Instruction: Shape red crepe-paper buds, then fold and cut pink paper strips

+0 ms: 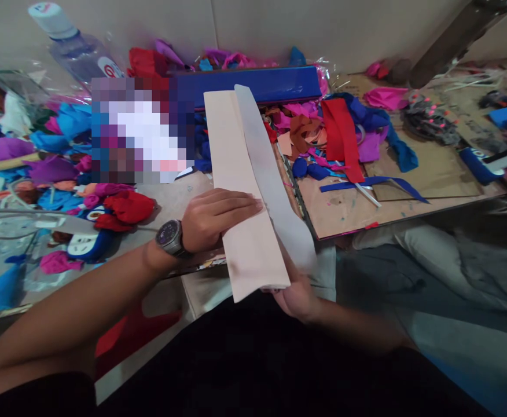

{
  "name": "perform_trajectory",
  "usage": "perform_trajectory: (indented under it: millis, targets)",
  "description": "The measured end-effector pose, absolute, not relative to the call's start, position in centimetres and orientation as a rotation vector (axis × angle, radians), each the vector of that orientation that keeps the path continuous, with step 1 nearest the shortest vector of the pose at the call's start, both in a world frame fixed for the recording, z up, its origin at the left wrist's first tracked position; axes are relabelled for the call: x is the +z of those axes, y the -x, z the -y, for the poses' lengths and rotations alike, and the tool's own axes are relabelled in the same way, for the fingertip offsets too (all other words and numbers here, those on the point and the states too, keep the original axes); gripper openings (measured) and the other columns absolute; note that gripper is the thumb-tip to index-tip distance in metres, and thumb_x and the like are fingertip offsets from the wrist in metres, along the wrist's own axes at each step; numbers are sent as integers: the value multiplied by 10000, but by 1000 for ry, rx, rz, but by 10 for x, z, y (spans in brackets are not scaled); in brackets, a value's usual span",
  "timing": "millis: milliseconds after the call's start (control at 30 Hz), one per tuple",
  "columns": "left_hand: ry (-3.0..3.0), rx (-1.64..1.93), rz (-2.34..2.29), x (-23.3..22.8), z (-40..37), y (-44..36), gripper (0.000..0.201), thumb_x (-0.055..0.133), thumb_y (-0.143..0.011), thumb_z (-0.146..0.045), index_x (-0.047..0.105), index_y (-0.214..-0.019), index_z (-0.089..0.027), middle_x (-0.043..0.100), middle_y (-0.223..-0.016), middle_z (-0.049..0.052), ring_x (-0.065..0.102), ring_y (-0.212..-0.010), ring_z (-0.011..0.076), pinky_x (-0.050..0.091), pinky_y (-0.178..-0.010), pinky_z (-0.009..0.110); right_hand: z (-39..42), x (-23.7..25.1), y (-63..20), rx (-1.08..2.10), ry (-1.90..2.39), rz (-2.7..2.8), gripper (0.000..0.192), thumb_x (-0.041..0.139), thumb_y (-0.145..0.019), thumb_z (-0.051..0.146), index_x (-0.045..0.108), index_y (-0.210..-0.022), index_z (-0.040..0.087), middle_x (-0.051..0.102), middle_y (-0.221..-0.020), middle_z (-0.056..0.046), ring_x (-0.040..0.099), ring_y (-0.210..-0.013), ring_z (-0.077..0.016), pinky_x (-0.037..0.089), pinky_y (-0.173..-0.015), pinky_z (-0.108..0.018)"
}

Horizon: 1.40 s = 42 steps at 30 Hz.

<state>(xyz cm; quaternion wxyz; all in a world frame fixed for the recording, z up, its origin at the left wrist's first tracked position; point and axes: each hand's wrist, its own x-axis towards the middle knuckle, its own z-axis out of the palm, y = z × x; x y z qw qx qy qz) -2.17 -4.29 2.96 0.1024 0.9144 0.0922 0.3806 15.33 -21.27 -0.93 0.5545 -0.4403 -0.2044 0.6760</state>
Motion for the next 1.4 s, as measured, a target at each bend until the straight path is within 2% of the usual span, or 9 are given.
perform_trajectory:
  millis: [67, 167, 333, 467, 633, 800, 900, 1067, 1400]
  targets:
    - [-2682, 1147, -277, 29, 43, 21, 369, 580, -1075, -238, 694, -1426, -242, 794, -1303, 96, 766, -1224, 245, 628, -1025, 395, 222, -18, -155, 1677, 1063, 658, 406, 618, -997, 578, 666, -799, 226, 559, -609, 20, 455, -524, -127, 348, -498, -278]
    - [-2664, 1165, -290, 29, 44, 21, 359, 551, -1087, -231, 701, -1414, -248, 798, -1294, 94, 770, -1215, 230, 628, -1021, 378, 231, -24, -155, 1799, 1090, 916, 534, 573, -996, 570, 556, -606, 206, 505, -535, 14, 447, -511, -104, 374, -522, -268]
    - [-2663, 1190, -301, 29, 45, 20, 361, 575, -1082, -253, 701, -1420, -249, 799, -1291, 98, 776, -1200, 235, 637, -1001, 383, 237, -15, -148, 2094, 1029, 980, 423, 627, -978, 581, 572, -819, 193, 512, -636, 58, 461, -501, -80, 386, -475, -216]
    - [-2666, 1164, -304, 28, 45, 20, 363, 536, -1105, -288, 697, -1430, -266, 798, -1295, 88, 773, -1206, 227, 637, -1013, 385, 235, 0, -156, 2224, 877, 1244, 290, 625, -1027, 438, 646, -980, 153, 551, -688, 51, 492, -539, -66, 392, -519, -181]
    - [-2665, 1141, -301, 27, 44, 23, 378, 541, -1097, -240, 691, -1443, -258, 787, -1320, 94, 763, -1227, 234, 629, -1014, 395, 217, 15, -198, 2238, 655, 1366, 316, 656, -1030, 449, 659, -1011, 133, 553, -787, 28, 515, -574, -53, 421, -542, -165]
    - [-2651, 1158, -297, 28, 43, 23, 385, 567, -1077, -197, 695, -1436, -247, 792, -1306, 100, 766, -1218, 239, 630, -1005, 400, 210, 5, -244, 2481, 458, 1127, 455, 737, -948, 547, 673, -961, 97, 598, -678, 17, 518, -448, -60, 384, -407, -154]
    - [-2656, 1163, -282, 28, 43, 22, 397, 565, -1076, -185, 684, -1450, -244, 791, -1307, 104, 765, -1218, 236, 629, -1008, 395, 216, -2, -252, 2476, 446, 873, 461, 741, -927, 553, 667, -923, 98, 583, -648, 26, 490, -363, -63, 367, -326, -158]
    - [-2677, 1129, -250, 28, 45, 21, 388, 566, -1087, -252, 683, -1457, -241, 789, -1308, 117, 763, -1228, 252, 633, -1018, 403, 216, 6, -233, 2343, 489, 479, 387, 675, -977, 533, 629, -1012, 150, 661, -774, 9, 655, -415, -137, 467, -312, -195]
    - [-2719, 1053, -177, 31, 47, 21, 479, 583, -1071, -305, 599, -1546, -247, 765, -1363, 119, 747, -1260, 269, 632, -1020, 440, 196, 17, -205, 2187, 691, 366, 397, 717, -936, 501, 685, -903, 106, 674, -530, -18, 611, -366, -143, 508, -330, -200]
